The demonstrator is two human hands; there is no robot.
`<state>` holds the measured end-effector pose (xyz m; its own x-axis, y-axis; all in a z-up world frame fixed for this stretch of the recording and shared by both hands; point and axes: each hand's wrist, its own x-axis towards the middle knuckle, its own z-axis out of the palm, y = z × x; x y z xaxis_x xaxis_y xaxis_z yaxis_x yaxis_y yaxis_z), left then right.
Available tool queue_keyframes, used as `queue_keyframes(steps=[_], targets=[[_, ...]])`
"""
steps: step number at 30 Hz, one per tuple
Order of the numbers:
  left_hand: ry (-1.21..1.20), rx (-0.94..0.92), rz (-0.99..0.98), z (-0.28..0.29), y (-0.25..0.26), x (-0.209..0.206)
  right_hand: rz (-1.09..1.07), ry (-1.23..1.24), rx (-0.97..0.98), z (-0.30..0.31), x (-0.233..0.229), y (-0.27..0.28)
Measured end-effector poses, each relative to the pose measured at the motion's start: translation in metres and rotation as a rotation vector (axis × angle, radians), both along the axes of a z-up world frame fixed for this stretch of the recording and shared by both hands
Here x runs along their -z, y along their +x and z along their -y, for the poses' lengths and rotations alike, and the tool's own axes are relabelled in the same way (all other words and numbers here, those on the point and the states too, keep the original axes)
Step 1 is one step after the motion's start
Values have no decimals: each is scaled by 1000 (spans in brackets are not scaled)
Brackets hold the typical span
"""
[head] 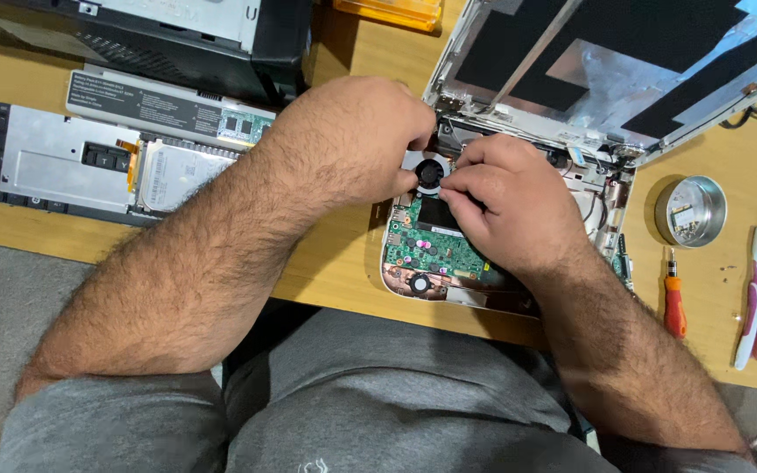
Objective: The person uses a screwdriver to remove screws from the internal components of a disassembled laptop. They detach a small circuit board and a cooling fan, placing them on the table. The person then reattaches the fan and secures it with screws.
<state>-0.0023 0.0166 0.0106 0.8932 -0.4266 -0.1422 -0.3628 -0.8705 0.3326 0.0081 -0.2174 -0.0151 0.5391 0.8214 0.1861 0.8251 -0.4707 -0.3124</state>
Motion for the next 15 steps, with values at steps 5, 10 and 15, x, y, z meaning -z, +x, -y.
queue_keyframes(steps=[5, 10, 15], targets=[[26, -31, -80, 2, -2, -14, 3, 31, -32, 2, -5, -1], [-19, 19, -100, 2, -3, -17, 40, 72, 107, 46, -70, -19], [298, -65, -274, 24, -3, -51, 156, 334, 622, 121, -116, -68]])
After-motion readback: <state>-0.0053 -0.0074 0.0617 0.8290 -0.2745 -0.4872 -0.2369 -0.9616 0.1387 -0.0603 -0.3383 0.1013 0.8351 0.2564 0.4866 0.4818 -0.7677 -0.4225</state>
